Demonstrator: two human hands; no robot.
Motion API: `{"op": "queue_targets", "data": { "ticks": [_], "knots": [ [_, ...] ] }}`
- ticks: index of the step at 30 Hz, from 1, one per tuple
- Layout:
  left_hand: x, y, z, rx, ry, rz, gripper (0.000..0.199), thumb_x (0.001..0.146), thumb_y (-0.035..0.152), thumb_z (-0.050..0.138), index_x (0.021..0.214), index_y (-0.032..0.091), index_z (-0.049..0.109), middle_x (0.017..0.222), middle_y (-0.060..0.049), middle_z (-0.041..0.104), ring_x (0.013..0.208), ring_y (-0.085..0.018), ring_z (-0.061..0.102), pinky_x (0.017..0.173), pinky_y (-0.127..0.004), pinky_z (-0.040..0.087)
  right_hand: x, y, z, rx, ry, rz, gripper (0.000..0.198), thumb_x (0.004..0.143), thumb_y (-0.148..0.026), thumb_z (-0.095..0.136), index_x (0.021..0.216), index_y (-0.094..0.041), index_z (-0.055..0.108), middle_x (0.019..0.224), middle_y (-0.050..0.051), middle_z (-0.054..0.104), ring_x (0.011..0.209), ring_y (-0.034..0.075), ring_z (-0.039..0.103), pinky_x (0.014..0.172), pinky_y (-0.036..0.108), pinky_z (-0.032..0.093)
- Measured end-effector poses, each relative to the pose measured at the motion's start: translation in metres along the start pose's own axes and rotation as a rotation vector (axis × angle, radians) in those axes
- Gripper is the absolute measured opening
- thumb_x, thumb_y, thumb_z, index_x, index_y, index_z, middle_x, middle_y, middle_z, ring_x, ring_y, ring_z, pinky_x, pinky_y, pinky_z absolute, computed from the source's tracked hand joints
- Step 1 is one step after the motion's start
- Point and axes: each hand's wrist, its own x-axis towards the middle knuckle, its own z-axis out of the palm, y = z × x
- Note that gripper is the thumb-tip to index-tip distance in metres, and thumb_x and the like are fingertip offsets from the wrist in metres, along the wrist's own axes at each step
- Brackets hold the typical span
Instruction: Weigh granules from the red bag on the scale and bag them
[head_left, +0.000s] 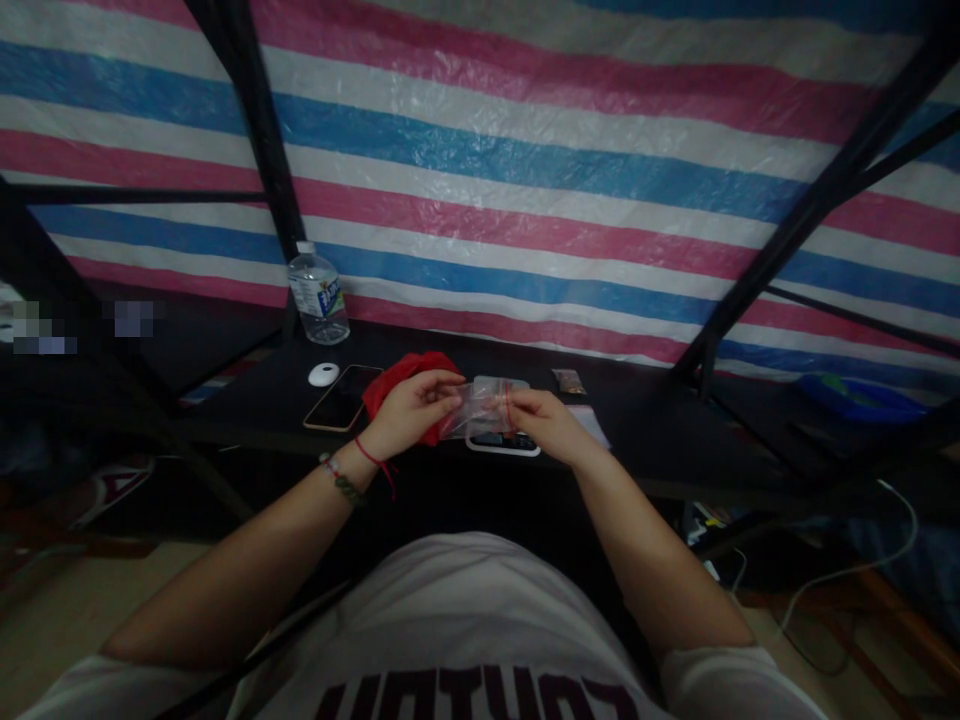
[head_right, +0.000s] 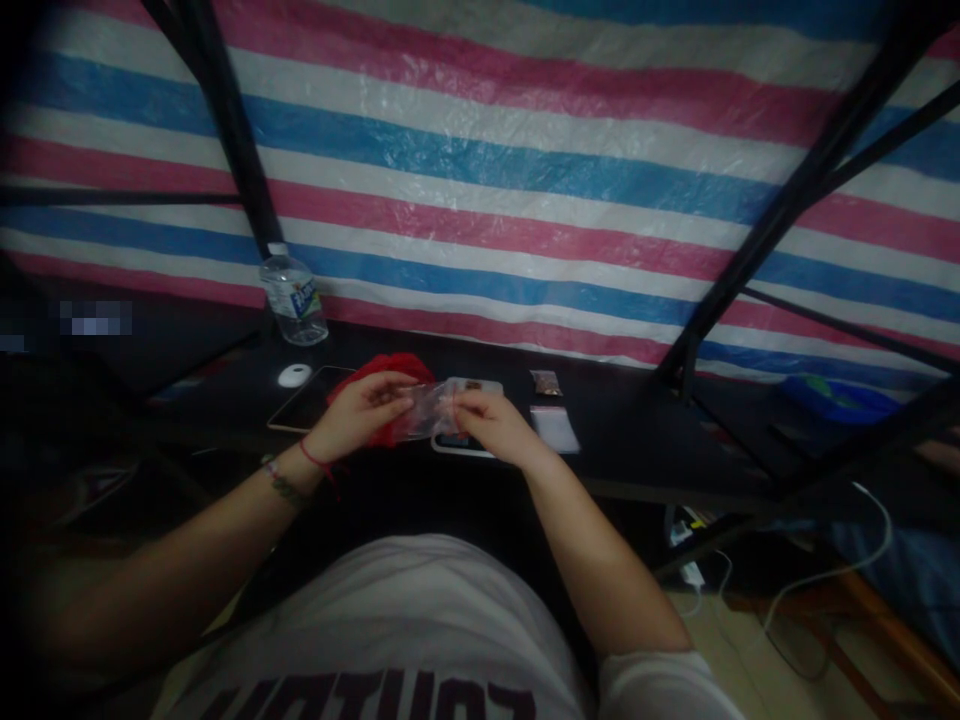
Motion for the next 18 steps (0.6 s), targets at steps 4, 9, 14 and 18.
{"op": "queue_targets", "data": {
  "ticks": [4,9,14,18],
  "knots": [
    [-0.001,-0.004,0.003,0.034,-0.016,0.023,0.045,0.074,0.042,0.071,0.108,0.014,0.064,0.100,-0.010,0.070,0.085,-0.019,0.067,0.079,-0.034,0.056,-0.002,0.000,-0.001,-0.072,-0.035,0.018,0.019,0.075,-0.031,0.071,0.091,-0.020,0.075,0.068,-0.001,0.065,0.052,0.010,0.056,0.051,0.023,0.050],
    [-0.001,-0.007,0.005,-0.051,0.101,-0.009,0.047,0.074,0.043,0.071,0.110,0.015,0.061,0.097,-0.009,0.070,0.086,-0.019,0.067,0.079,-0.034,0.056,0.000,0.001,-0.003,-0.084,0.028,0.014,0.027,0.075,-0.025,0.068,0.101,-0.022,0.074,0.071,-0.001,0.066,0.051,0.010,0.056,0.049,0.024,0.049],
    [0.000,-0.013,0.008,-0.193,0.024,-0.139,0.053,0.070,0.039,0.075,0.114,0.015,0.057,0.084,-0.004,0.069,0.075,-0.016,0.068,0.077,-0.035,0.057,0.003,0.009,-0.008,-0.141,0.106,0.011,0.040,0.069,-0.020,0.071,0.109,-0.022,0.071,0.077,0.000,0.068,0.052,0.011,0.055,0.048,0.024,0.046],
    [0.003,-0.017,0.004,-0.131,0.029,-0.143,0.050,0.073,0.043,0.070,0.111,0.013,0.057,0.076,-0.002,0.067,0.071,-0.017,0.068,0.075,-0.035,0.056,0.005,0.011,-0.011,-0.246,0.142,-0.071,0.028,0.075,-0.021,0.062,0.100,-0.020,0.074,0.072,0.000,0.066,0.054,0.013,0.054,0.052,0.026,0.045]
  ]
}}
